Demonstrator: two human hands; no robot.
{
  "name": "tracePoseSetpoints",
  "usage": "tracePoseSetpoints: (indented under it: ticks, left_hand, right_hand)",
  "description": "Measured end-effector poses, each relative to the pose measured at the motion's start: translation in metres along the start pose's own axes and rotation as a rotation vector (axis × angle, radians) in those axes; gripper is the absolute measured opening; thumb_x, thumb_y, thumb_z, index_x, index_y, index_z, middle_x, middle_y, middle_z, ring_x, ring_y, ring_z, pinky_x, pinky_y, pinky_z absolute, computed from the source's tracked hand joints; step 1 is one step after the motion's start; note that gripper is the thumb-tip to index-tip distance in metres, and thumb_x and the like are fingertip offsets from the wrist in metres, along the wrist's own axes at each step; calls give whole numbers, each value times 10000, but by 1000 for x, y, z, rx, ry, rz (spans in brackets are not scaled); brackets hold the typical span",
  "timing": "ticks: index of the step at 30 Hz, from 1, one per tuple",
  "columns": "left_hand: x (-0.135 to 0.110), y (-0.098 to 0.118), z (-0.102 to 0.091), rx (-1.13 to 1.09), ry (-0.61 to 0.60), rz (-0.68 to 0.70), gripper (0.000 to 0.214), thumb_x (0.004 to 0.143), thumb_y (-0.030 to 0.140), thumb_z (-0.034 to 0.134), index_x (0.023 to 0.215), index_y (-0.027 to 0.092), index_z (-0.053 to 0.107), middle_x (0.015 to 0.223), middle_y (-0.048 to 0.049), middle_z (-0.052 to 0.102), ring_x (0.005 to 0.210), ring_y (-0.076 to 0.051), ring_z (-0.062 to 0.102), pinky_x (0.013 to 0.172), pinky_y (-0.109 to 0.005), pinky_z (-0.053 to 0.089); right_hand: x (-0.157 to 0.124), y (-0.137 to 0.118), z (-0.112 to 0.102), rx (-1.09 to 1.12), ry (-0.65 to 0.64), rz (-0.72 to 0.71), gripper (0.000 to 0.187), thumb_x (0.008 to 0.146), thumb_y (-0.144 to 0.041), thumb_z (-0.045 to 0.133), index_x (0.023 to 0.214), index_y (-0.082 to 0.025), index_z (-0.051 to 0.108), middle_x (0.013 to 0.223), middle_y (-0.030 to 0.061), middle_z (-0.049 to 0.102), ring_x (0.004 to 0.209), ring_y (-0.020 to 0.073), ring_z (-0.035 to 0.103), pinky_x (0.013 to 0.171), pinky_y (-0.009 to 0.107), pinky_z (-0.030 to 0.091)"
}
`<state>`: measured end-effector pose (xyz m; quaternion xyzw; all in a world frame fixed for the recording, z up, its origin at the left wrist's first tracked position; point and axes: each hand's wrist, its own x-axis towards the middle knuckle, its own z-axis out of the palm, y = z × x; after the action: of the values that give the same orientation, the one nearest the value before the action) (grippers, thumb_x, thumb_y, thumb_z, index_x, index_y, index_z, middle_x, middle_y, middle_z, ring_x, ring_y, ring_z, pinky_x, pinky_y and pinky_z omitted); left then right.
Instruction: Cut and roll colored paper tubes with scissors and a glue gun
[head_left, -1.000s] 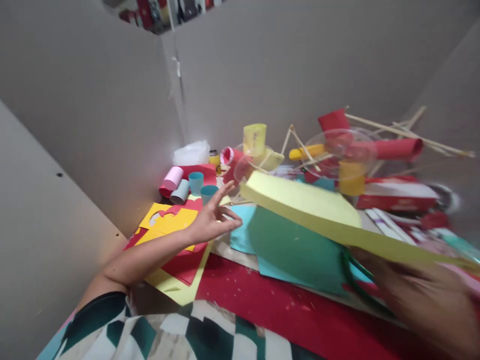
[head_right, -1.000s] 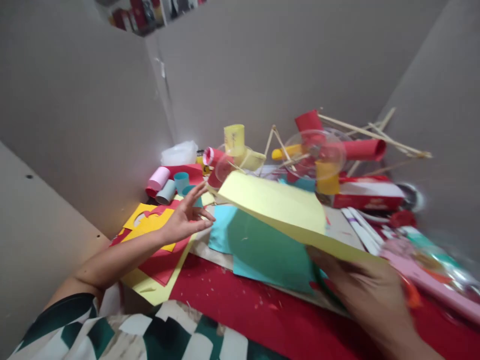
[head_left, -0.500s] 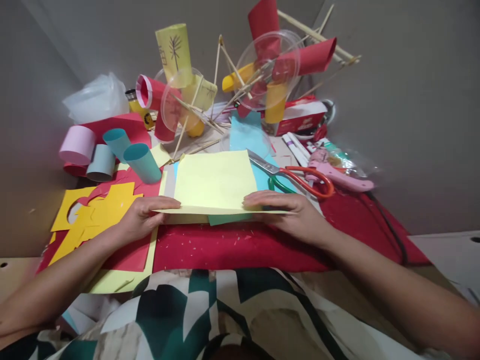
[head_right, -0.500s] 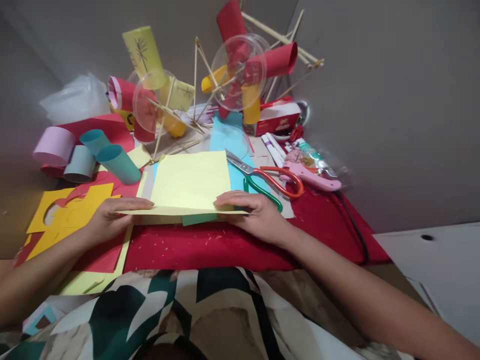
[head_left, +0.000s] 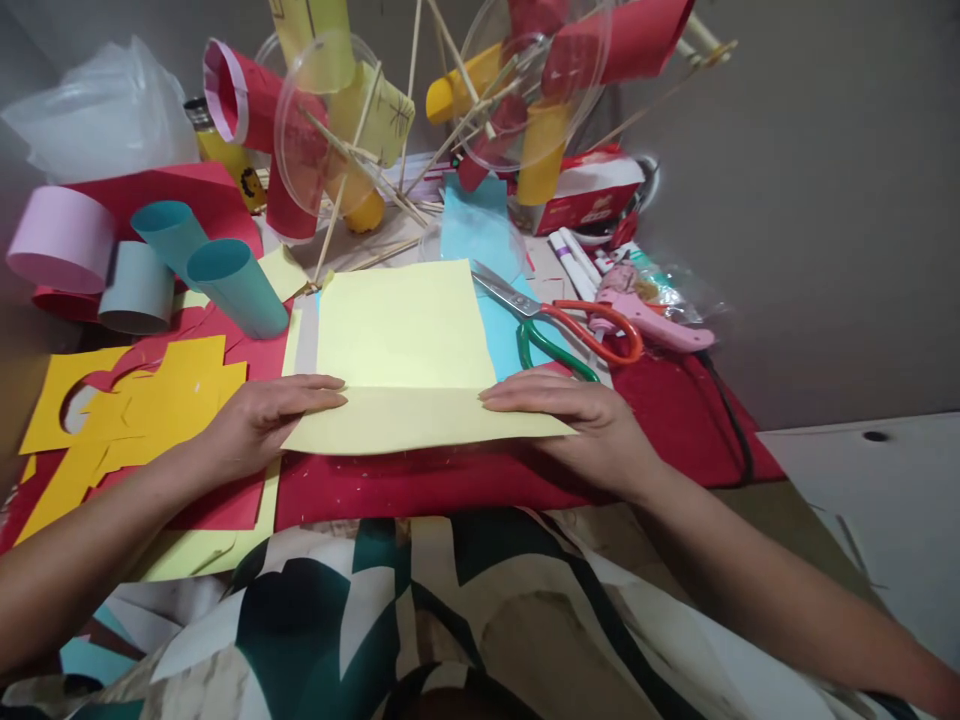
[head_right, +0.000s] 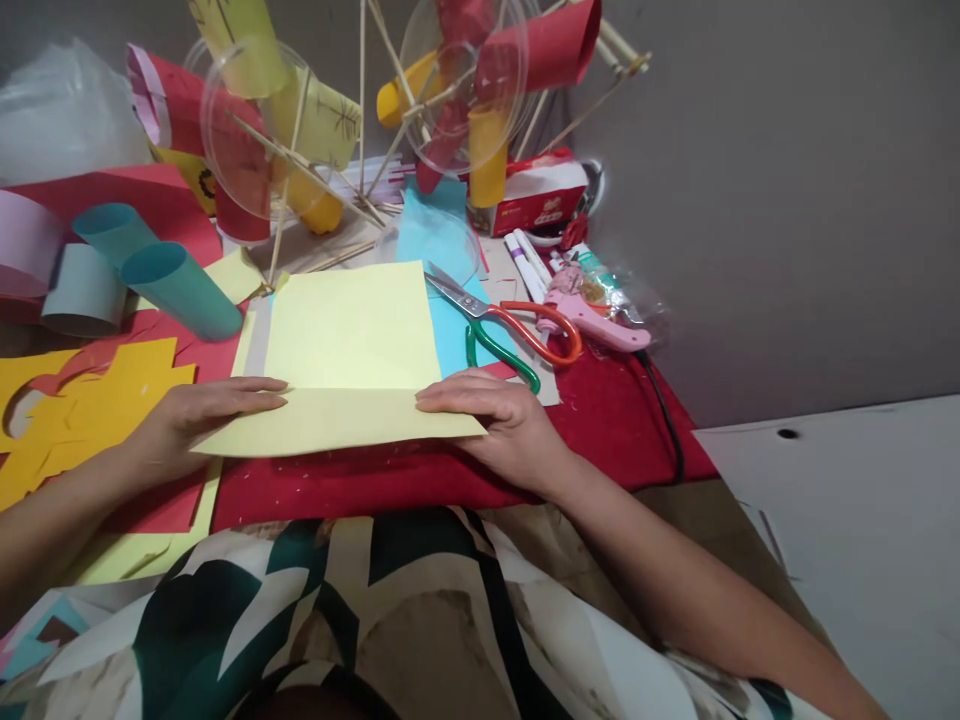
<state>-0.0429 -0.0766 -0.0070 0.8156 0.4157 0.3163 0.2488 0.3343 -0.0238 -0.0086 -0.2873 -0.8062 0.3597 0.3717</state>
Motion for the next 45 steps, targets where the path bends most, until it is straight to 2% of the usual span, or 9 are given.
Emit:
tracePoseSetpoints:
  ticks: [13, 19, 22, 26, 29, 32, 35, 40, 45]
  left_hand:
    - [-4, 0, 3, 214, -72, 122, 359, 924, 115, 569, 1198, 212, 779, 1202, -111, 799, 1060, -220, 792, 864, -308, 666]
    - [-4, 8, 0, 81, -54, 55, 355, 857, 156, 636, 1170, 225, 790, 1188, -102, 805, 1051, -231, 791, 893, -335, 659]
    - [5, 23, -5, -50, -24, -124, 273, 907, 160, 606, 1081, 202, 811, 1009, -79, 838, 881, -190, 805, 787, -268, 659]
    - [12, 35, -8, -163, -46, -300, 235, 940, 279, 634, 810, 163, 792, 616, -22, 742, 524, -134, 672, 499, -196, 542]
    - [12, 36, -8, -161, -34, -360, 353, 952, 338, 628, 675, 152, 741, 610, -48, 737, 523, -135, 659, 501, -199, 519]
    - [10, 42, -7, -193, 34, -406, 359, 950, 341, 632, 662, 156, 741, 624, -60, 755, 544, -142, 685, 540, -207, 541]
    - [8, 53, -8, -259, 88, -418, 332, 942, 337, 647, 679, 159, 745, 638, -63, 765, 576, -150, 705, 582, -220, 560]
    - [6, 76, -19, -308, 231, -400, 307, 939, 322, 664, 693, 148, 721, 569, -19, 691, 511, -102, 621, 519, -186, 504]
    - [3, 86, -31, -429, 388, -379, 232, 907, 347, 732, 777, 157, 700, 625, 33, 644, 475, -51, 528, 472, -156, 462]
  right_hand:
    - [1, 11, -5, -164, -138, -249, 308, 934, -109, 668, 1170, -266, 786, 1060, 82, 818, 996, 208, 785, 892, 342, 650]
    - [1, 10, -8, -130, -122, -278, 379, 912, -66, 673, 1202, -288, 776, 1060, 64, 820, 988, 206, 786, 891, 333, 649]
    - [3, 3, -7, -47, -49, -197, 293, 899, -97, 709, 1092, -296, 803, 953, 16, 825, 885, 192, 786, 831, 320, 654]
    - [7, -8, -2, 22, 35, 116, 119, 890, -202, 733, 826, -266, 810, 839, 1, 809, 769, 186, 769, 707, 285, 637]
    - [8, -11, 0, 43, -20, 255, 158, 884, -359, 753, 793, -248, 818, 838, 30, 812, 728, 208, 766, 637, 292, 628]
    - [5, -10, -3, -40, -59, 251, 242, 871, -481, 763, 875, -254, 848, 899, 59, 825, 784, 248, 786, 722, 347, 662]
    - [-1, -7, -8, -142, -47, 203, 310, 833, -575, 773, 812, -275, 850, 787, 64, 812, 667, 255, 775, 638, 355, 675]
    - [-5, -9, -14, -175, -50, 98, 202, 793, -525, 812, 828, -333, 861, 825, 45, 821, 678, 268, 787, 677, 357, 695]
    - [6, -26, -9, -119, -48, 211, 257, 810, -499, 789, 637, -309, 800, 629, 27, 748, 524, 198, 676, 500, 285, 583]
